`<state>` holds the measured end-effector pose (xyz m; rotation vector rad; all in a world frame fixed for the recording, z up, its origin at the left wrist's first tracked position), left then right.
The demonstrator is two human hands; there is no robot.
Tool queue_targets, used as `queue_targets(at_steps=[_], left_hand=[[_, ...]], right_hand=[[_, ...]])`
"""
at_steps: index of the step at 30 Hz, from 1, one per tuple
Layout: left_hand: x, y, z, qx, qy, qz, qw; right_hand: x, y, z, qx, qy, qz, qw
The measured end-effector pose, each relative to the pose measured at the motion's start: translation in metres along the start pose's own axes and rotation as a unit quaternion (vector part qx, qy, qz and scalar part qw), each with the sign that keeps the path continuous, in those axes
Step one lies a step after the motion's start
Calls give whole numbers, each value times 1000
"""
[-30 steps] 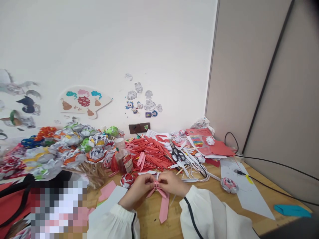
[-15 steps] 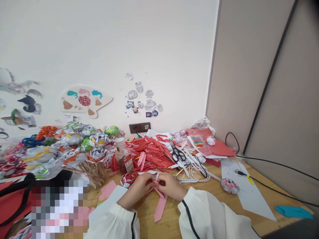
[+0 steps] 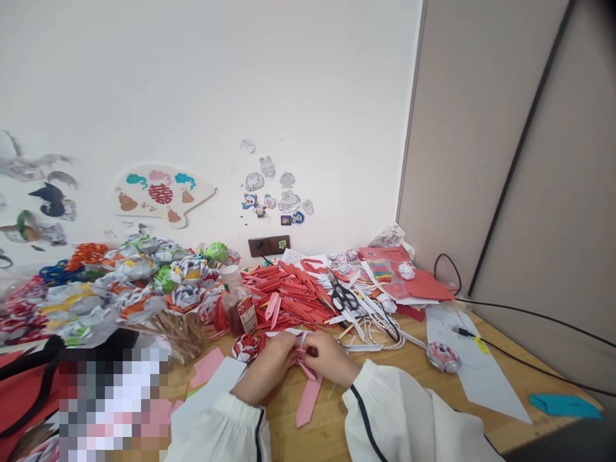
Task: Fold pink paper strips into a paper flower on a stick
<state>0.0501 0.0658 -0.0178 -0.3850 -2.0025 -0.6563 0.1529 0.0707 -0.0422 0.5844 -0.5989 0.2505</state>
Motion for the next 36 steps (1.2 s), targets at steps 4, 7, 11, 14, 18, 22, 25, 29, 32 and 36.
queue_targets(at_steps=[4,7,11,14,18,22,25,29,32,36], left_hand=[[1,1,-5,-11,12,4,1000],[2,-1,-9,-50,34,8,998],[4,-4,-9,-77,72,-20,994],[4,-5,-12,-88,93,-32,991],[5,-6,-16,-92,94,-35,991],[4,-3,-8,-17,69,-24,997],[1,-1,-1,40,73,-12,996],[0,-2,-5,50,92,-37,994],[2,-6,-11,40,98,-83,991],[4,-6,-9,28,46,-130,990]], right_hand=[[0,0,1,-3,-24,0,1000],[0,0,4,6,-40,1,999],[1,-1,9,29,-56,9,998],[3,-1,13,49,-67,17,996],[3,-1,19,84,-120,27,989],[5,0,17,56,-142,21,988],[5,-1,14,35,-140,14,989],[4,0,13,27,-150,0,988],[4,0,15,19,-173,-15,985],[7,0,17,8,-187,-53,981]])
Point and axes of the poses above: each hand's wrist, its own y-axis towards the middle knuckle, its own x-axis out of the back of the hand, z = x × y, the point moved 6 cm from there along y, towards the middle knuckle, and after that the axes turned 7 degrees about y, right-handed, at the moved point
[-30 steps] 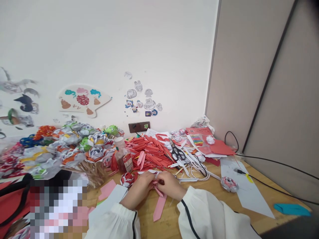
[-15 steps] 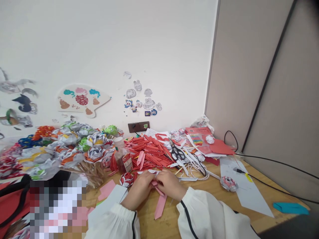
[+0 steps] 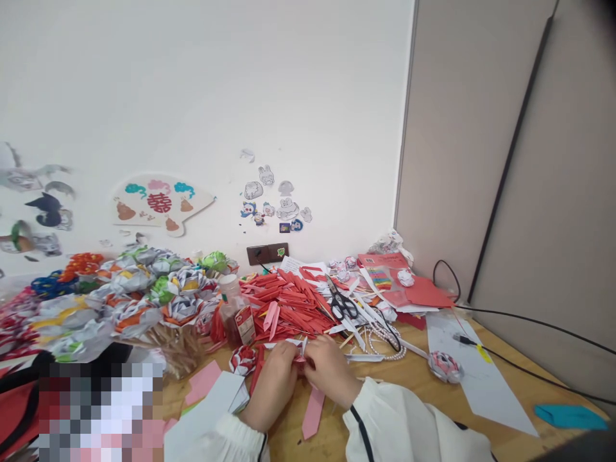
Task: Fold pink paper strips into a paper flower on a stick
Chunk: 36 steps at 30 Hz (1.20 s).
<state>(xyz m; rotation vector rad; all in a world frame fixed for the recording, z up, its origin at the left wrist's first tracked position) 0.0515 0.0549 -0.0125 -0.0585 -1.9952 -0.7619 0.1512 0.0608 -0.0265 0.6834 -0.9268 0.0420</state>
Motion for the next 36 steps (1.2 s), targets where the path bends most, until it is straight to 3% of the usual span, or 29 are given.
queue_targets(at_steps=[3,7,10,12,16,22,27,31,36], left_hand=[[3,2,17,83,-77,-59,992],[-8,3,34,189,-259,-47,946],[-8,4,38,208,-343,-77,912],[-3,4,40,210,-351,-103,907],[14,9,41,186,-328,-105,920],[25,14,25,106,-277,-13,955],[12,9,17,106,-267,-7,958],[6,9,22,110,-245,-32,963],[3,8,30,122,-233,-65,963]], right_hand=[[8,0,-4,-30,21,-63,997],[16,-3,-7,-69,43,-147,986],[15,-4,-1,-66,48,-160,984],[13,-5,6,-39,62,-139,988],[16,-7,13,8,116,-109,987],[43,-6,3,-18,195,-176,965],[23,3,-6,-48,359,-77,929],[10,5,-19,-95,337,-84,933],[7,4,-18,-79,297,-74,949]])
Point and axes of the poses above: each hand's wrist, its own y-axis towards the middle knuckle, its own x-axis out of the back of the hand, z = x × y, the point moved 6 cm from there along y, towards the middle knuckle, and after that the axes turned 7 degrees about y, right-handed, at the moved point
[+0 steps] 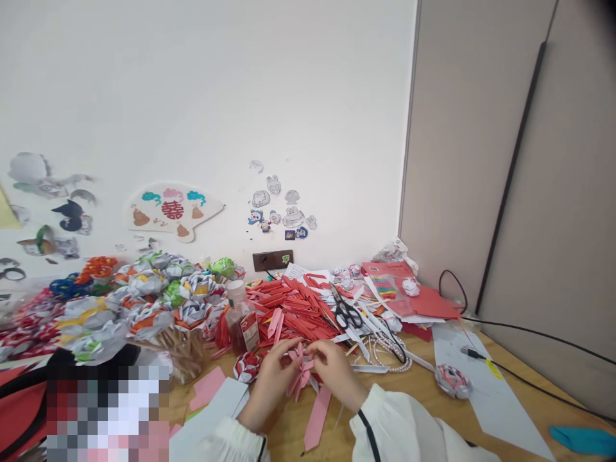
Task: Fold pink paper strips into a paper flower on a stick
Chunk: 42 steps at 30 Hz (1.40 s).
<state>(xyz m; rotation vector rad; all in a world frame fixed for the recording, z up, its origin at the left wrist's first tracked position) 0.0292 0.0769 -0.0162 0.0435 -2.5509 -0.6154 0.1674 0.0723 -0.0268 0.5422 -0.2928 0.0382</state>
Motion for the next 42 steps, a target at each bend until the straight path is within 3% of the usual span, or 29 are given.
queue_targets(at_steps=[7,11,17,21,25,32,37,42], left_hand=[[-2,-8,-13,-53,15,-23,998],[5,-9,-20,-59,37,-52,996],[5,-13,-31,-134,75,-64,986],[6,-20,-37,-168,88,-81,978],[7,-25,-43,-190,88,-86,974],[11,-28,-46,-153,81,-90,981],[12,-26,-48,-162,88,-89,979],[14,-20,-54,-179,77,-62,979]], right_hand=[[0,-1,-1,-43,54,-21,997],[6,-2,8,2,40,-56,998],[13,-11,23,130,-28,-101,986],[16,-15,27,160,-39,-109,980],[19,-16,29,167,-53,-110,978],[19,-17,38,190,-63,-86,976],[19,-18,44,211,-71,-77,972],[18,-18,47,209,-54,-56,975]])
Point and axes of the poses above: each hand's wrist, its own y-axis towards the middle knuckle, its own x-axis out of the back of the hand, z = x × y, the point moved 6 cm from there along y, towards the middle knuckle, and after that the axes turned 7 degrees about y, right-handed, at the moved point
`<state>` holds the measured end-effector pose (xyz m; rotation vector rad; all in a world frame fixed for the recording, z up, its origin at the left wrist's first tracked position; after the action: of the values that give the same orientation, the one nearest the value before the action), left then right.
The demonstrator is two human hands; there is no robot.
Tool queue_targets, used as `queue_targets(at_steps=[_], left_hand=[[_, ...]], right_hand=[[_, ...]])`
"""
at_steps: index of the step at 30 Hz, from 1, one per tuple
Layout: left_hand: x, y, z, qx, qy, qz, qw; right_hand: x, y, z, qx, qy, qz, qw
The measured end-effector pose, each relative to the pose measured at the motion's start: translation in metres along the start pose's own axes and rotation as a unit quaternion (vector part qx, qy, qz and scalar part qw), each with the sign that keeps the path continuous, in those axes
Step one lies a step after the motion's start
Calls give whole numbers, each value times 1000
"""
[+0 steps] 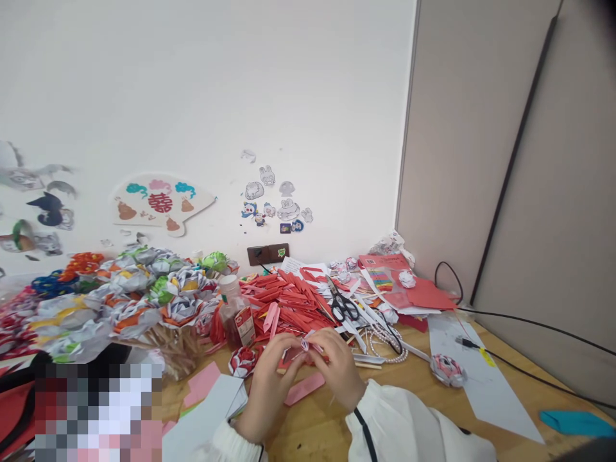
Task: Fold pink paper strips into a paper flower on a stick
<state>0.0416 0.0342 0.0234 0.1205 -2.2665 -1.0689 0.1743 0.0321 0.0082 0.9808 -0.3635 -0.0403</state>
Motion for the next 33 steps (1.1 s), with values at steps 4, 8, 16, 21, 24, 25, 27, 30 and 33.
queue_targets(at_steps=[4,8,16,21,24,25,27,30,33], left_hand=[[1,4,0,-13,-13,34,999],[0,4,0,-17,-21,62,998],[-4,6,-3,26,-62,128,990],[-24,0,15,158,-178,192,952],[-36,-6,24,208,-230,220,925],[-39,-8,27,219,-236,222,920],[-43,-12,33,238,-251,225,911],[-49,-18,40,266,-277,238,892],[-51,-21,45,275,-275,244,889]], right_hand=[[2,3,1,-15,28,-2,999],[4,8,4,-21,54,10,998],[5,14,-4,-124,98,92,983],[-3,6,-23,-252,259,181,915],[-7,1,-36,-278,276,207,897],[-8,-2,-41,-287,274,211,893],[-12,-7,-50,-306,270,217,887],[-17,-13,-58,-315,267,214,885],[-21,-17,-61,-331,275,215,877]])
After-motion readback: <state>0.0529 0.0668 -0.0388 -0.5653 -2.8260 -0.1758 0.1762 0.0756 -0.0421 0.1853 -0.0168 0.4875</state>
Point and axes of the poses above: each hand's wrist, its own y-axis towards the middle knuckle, its own x-axis out of the back of the hand, z = x × y, the point moved 6 cm from there along y, towards the middle knuckle, and after that the axes turned 7 degrees about y, right-handed, at the moved point
